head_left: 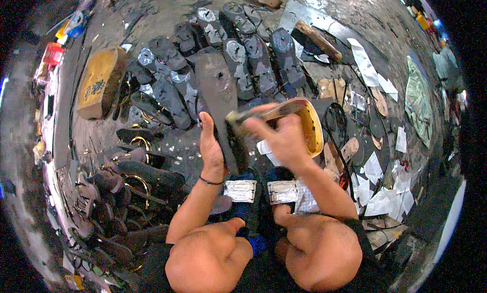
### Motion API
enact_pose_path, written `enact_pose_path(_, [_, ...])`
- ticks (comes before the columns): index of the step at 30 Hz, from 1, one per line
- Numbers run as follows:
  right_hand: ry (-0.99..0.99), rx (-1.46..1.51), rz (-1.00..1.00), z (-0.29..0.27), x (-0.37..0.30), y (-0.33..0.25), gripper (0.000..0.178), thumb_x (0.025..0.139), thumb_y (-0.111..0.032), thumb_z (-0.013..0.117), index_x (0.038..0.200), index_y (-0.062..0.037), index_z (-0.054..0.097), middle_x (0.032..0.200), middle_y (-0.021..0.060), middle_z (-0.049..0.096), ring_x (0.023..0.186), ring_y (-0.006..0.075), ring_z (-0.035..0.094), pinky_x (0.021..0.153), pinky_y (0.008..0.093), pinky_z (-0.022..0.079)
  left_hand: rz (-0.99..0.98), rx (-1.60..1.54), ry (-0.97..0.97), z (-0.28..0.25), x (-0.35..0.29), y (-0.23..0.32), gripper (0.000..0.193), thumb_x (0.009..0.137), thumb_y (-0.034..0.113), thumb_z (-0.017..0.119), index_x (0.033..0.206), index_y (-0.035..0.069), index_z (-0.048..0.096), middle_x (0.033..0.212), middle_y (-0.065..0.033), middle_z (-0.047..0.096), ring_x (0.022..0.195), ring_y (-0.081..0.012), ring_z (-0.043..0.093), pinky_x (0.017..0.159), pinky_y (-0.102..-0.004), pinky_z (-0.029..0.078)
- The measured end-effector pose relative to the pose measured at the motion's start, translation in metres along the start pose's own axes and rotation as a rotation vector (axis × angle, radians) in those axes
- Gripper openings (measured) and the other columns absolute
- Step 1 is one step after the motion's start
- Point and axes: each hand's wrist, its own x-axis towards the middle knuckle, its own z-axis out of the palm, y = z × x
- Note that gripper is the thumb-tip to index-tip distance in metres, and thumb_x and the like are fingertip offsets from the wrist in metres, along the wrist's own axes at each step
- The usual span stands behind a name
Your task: The person sits on the floor and repeatedly picks up black shoe parts, applies a brown adhesive from a yellow container using a brush, and places the parts back on the floor. The process is repeated for multiple shoe parts.
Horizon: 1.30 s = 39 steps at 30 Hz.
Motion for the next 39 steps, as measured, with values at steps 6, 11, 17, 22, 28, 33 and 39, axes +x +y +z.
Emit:
enact_pose_path(6, [0.019, -0.226, 0.03, -0.011, 0.009, 0.002, 0.022, 0.087, -0.02, 0.077, 0.096, -0.001, 0.07, 0.092, 0.0079, 0.072, 0.085, 0.0127, 0.066, 0.077, 0.0285, 0.053, 0.049, -0.015, 0.028, 0.007, 0.005, 0.017, 0.074, 0.09, 0.074, 0.047, 0.116, 0.006, 0.06, 0.095, -0.0063, 0.067, 0.082, -0.0189, 0.065, 0.075, -0.0335, 0.055])
enact_pose_path(11, [-0.342, -0.012, -0.223, 0.027, -0.023, -0.019, 0.024, 0.087, -0.021, 0.077, 0.1, -0.0021, 0.071, 0.094, 0.009, 0.073, 0.09, 0.0146, 0.066, 0.081, 0.0325, 0.053, -0.23, -0.134, -0.194, -0.032, 0.008, -0.004, 0.079, 0.091, 0.074, 0.044, 0.124, 0.004, 0.059, 0.107, -0.0088, 0.068, 0.09, -0.0195, 0.066, 0.079, -0.0336, 0.055])
enact_pose_path(17, [-0.004, -0.243, -0.16, 0.023, -0.013, 0.008, 0.027, 0.086, -0.028, 0.076, 0.098, -0.0037, 0.072, 0.089, 0.0113, 0.073, 0.083, 0.0214, 0.069, 0.079, 0.0346, 0.054, -0.036, -0.118, -0.027, -0.016, 0.014, -0.002, 0.067, 0.092, 0.071, 0.048, 0.113, 0.009, 0.063, 0.093, -0.0039, 0.068, 0.08, -0.0182, 0.066, 0.074, -0.0336, 0.056])
enact_pose_path(22, [0.109, -0.275, 0.031, 0.0, 0.003, 0.032, 0.014, 0.091, -0.015, 0.071, 0.096, -0.0019, 0.069, 0.089, 0.0063, 0.07, 0.079, 0.0135, 0.064, 0.071, 0.0291, 0.051, -0.066, -0.131, 0.023, -0.013, -0.004, 0.017, 0.068, 0.091, 0.069, 0.051, 0.115, 0.007, 0.063, 0.093, -0.0047, 0.068, 0.078, -0.0174, 0.066, 0.069, -0.0332, 0.056])
enact_pose_path(28, [-0.32, -0.184, 0.005, 0.045, -0.03, 0.03, 0.022, 0.09, -0.017, 0.074, 0.102, 0.0, 0.069, 0.09, 0.005, 0.069, 0.081, 0.0122, 0.062, 0.076, 0.0286, 0.05, -0.12, -0.222, 0.074, -0.077, 0.028, -0.004, 0.051, 0.1, 0.05, 0.052, 0.121, 0.005, 0.061, 0.106, -0.0098, 0.068, 0.091, -0.0222, 0.067, 0.079, -0.0377, 0.056])
enact_pose_path(33, [-0.036, -0.153, 0.192, -0.001, -0.028, 0.037, 0.019, 0.091, -0.017, 0.073, 0.1, -0.0004, 0.071, 0.088, 0.0026, 0.069, 0.078, 0.0096, 0.06, 0.071, 0.027, 0.048, 0.064, -0.164, -0.027, -0.103, 0.092, 0.079, 0.06, 0.103, 0.053, 0.035, 0.129, 0.003, 0.056, 0.112, -0.016, 0.068, 0.093, -0.0321, 0.068, 0.081, -0.0457, 0.057])
enact_pose_path(39, [0.012, -0.115, 0.203, -0.001, -0.044, 0.065, 0.025, 0.091, -0.021, 0.073, 0.103, 0.0002, 0.071, 0.087, 0.0039, 0.07, 0.078, 0.0101, 0.06, 0.073, 0.0274, 0.049, 0.399, -0.008, 0.418, -0.2, 0.161, 0.189, 0.073, 0.097, 0.059, 0.049, 0.144, 0.007, 0.034, 0.138, -0.0111, 0.049, 0.104, -0.0287, 0.063, 0.097, -0.0476, 0.046])
